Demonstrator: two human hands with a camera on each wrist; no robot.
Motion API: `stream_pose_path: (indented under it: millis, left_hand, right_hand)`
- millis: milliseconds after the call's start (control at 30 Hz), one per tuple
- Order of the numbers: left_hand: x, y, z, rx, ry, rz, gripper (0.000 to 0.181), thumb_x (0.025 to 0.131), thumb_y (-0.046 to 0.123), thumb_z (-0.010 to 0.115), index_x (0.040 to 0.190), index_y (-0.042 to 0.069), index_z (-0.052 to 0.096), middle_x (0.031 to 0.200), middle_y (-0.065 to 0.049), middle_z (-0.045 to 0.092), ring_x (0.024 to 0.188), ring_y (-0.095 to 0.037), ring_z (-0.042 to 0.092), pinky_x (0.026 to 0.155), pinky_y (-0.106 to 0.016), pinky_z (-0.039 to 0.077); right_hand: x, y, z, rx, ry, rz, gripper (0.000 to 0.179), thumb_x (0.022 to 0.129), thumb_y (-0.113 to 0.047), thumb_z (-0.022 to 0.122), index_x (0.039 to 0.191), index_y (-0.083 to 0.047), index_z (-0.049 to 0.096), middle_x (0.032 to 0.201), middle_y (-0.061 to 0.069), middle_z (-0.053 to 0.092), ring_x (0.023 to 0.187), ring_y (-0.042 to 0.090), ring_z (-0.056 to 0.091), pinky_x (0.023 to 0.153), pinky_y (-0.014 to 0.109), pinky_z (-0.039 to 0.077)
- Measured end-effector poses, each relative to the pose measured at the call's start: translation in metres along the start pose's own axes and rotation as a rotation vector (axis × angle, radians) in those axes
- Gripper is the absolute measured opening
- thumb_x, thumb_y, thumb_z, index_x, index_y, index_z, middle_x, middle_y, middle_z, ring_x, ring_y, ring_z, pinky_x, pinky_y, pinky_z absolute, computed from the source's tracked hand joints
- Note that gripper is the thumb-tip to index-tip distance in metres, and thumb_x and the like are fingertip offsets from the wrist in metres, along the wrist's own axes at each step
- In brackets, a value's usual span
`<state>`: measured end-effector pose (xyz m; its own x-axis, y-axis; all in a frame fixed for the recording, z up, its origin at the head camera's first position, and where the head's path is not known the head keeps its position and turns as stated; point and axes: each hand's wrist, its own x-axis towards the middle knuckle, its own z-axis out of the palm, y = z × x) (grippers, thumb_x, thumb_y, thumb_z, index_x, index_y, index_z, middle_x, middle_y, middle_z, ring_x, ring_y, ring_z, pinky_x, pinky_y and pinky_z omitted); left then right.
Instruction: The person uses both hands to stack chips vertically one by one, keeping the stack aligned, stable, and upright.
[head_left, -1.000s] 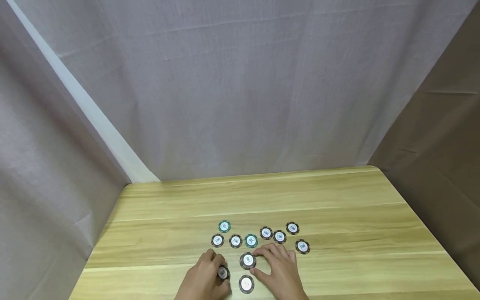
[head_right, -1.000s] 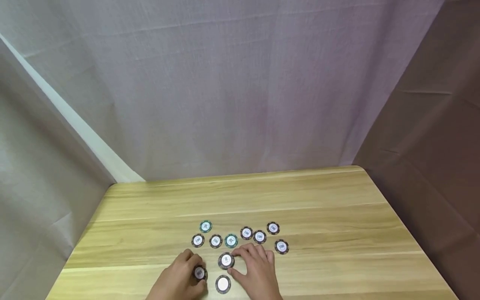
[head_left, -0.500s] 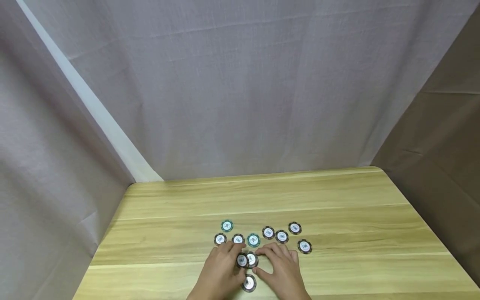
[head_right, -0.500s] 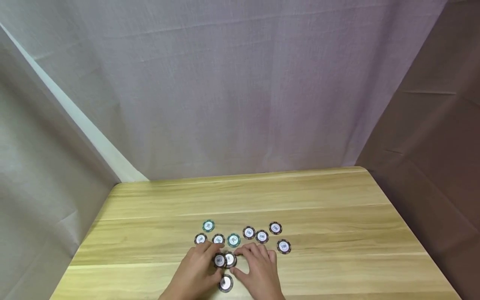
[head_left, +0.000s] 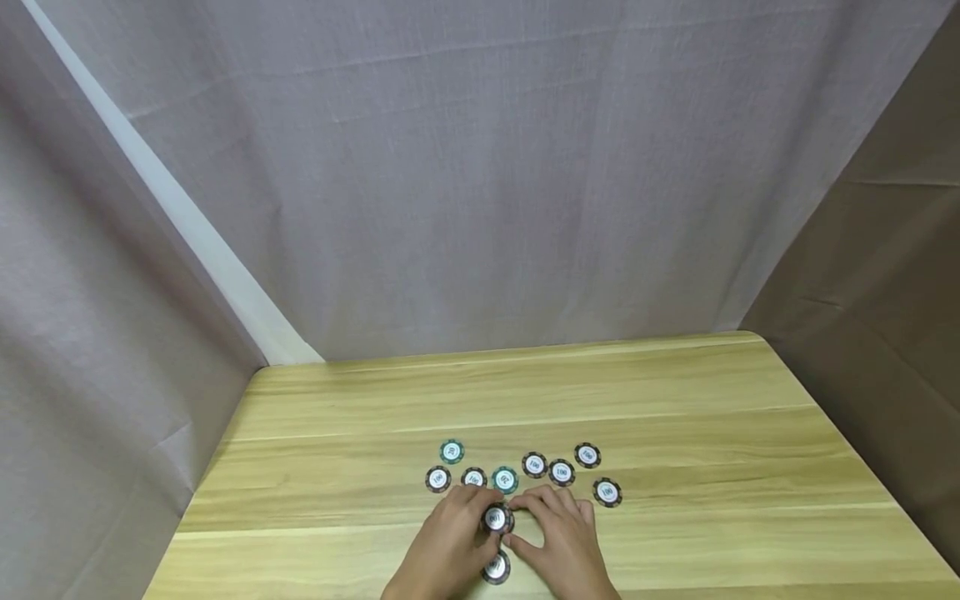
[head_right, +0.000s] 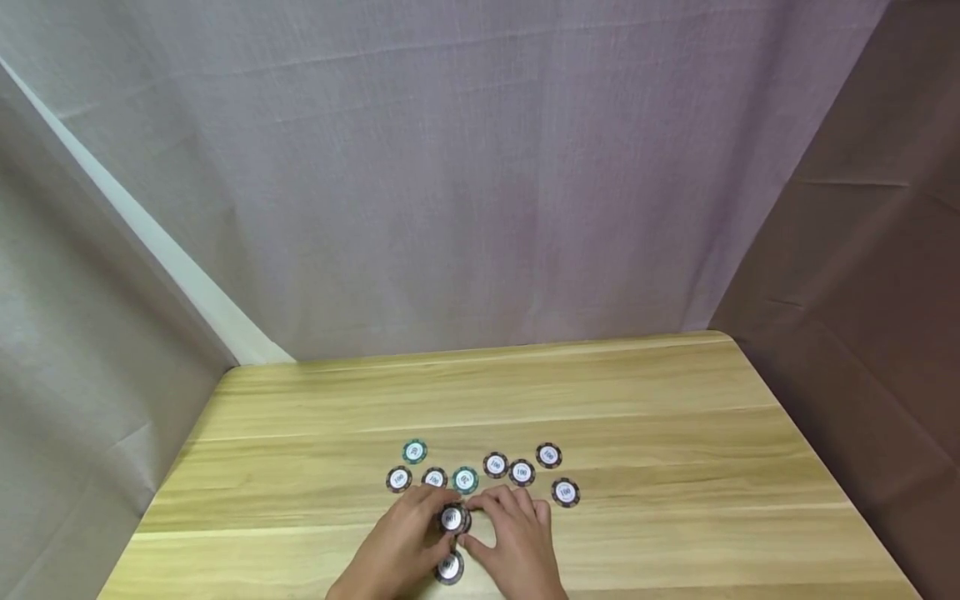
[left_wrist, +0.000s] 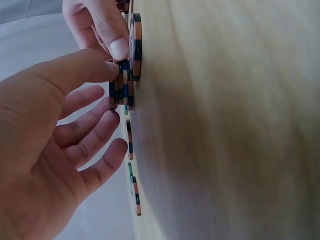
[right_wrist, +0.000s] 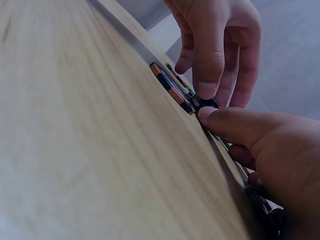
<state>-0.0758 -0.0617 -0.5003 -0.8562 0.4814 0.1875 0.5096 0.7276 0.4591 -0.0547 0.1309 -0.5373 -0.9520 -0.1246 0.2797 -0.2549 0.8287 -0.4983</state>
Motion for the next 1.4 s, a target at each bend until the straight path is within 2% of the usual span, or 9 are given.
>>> stream_pose_path:
  millis: [200,400,733,900,1000,1133,1200,1300,1400]
  left_hand:
    - [0.002,0.002,-0.001,-0.042,-0.04,-0.017,0.035,0.09,0.015,0.082,0.124,0.01,0.072,0.117,0.0,0.07,0.114,-0.018,0.065,0.096,-0.034,0.058]
    - [0.002,0.003,0.0,-0.025,-0.073,-0.03,0.041,0.088,0.012,0.085,0.127,0.007,0.071,0.12,-0.004,0.072,0.115,-0.022,0.067,0.097,-0.036,0.058]
    - [0.004,0.007,0.0,-0.112,-0.039,-0.07,0.036,0.085,0.001,0.085,0.117,0.005,0.071,0.108,-0.005,0.073,0.102,-0.018,0.07,0.088,-0.032,0.06]
    - [0.003,0.007,0.004,-0.125,-0.005,-0.063,0.031,0.085,-0.001,0.084,0.113,0.005,0.072,0.106,-0.005,0.071,0.1,-0.017,0.069,0.086,-0.029,0.06]
    - [0.002,0.006,0.004,-0.133,-0.013,-0.063,0.031,0.086,-0.001,0.083,0.114,0.006,0.072,0.106,-0.004,0.071,0.1,-0.015,0.069,0.086,-0.029,0.06]
    - [-0.001,0.004,-0.002,-0.145,-0.039,-0.104,0.032,0.088,0.005,0.081,0.118,0.006,0.071,0.109,-0.003,0.07,0.102,-0.014,0.068,0.088,-0.032,0.06]
    - [-0.003,0.002,-0.007,-0.137,-0.04,-0.15,0.033,0.089,0.01,0.08,0.121,0.006,0.071,0.112,-0.004,0.07,0.104,-0.017,0.069,0.09,-0.037,0.06]
    - [-0.004,-0.004,-0.017,-0.095,-0.008,-0.201,0.035,0.09,0.014,0.079,0.124,0.006,0.072,0.115,-0.008,0.07,0.107,-0.025,0.071,0.092,-0.045,0.06]
    - [-0.003,-0.013,-0.025,-0.037,0.033,-0.217,0.036,0.089,0.014,0.08,0.123,0.006,0.072,0.117,-0.011,0.071,0.109,-0.03,0.071,0.089,-0.048,0.061]
  right_hand:
    - [0.002,0.0,0.0,-0.012,-0.001,-0.007,0.038,0.077,-0.043,0.091,0.109,-0.03,0.075,0.111,-0.019,0.063,0.103,0.008,0.053,0.082,0.034,0.032]
    - [0.001,-0.001,-0.001,0.005,-0.03,0.026,0.039,0.078,-0.044,0.09,0.112,-0.031,0.076,0.11,-0.02,0.062,0.104,0.008,0.052,0.083,0.034,0.032]
    - [0.001,-0.002,0.002,0.077,0.006,0.028,0.035,0.077,-0.034,0.093,0.109,-0.029,0.078,0.085,-0.033,0.053,0.088,-0.001,0.046,0.081,0.036,0.029]
    - [0.001,-0.001,0.003,0.108,0.02,0.028,0.034,0.076,-0.029,0.093,0.107,-0.024,0.08,0.083,-0.034,0.054,0.09,0.0,0.048,0.082,0.036,0.029]
    - [0.001,-0.001,0.003,0.112,0.011,0.035,0.034,0.076,-0.029,0.094,0.106,-0.025,0.079,0.083,-0.034,0.054,0.089,0.0,0.047,0.081,0.036,0.029]
    - [0.001,0.0,0.003,0.121,0.003,0.044,0.034,0.075,-0.029,0.094,0.106,-0.025,0.079,0.082,-0.034,0.054,0.088,-0.001,0.046,0.081,0.036,0.029]
    - [0.001,0.0,0.003,0.128,0.012,0.04,0.034,0.075,-0.028,0.094,0.105,-0.025,0.079,0.082,-0.034,0.054,0.088,-0.001,0.047,0.081,0.035,0.029]
    - [0.001,0.001,0.004,0.128,0.031,0.024,0.034,0.074,-0.027,0.094,0.105,-0.024,0.079,0.082,-0.034,0.055,0.088,-0.001,0.048,0.082,0.034,0.029]
    - [0.002,0.001,0.003,0.133,0.04,0.017,0.034,0.074,-0.027,0.094,0.105,-0.024,0.079,0.082,-0.034,0.055,0.089,-0.001,0.048,0.083,0.033,0.029]
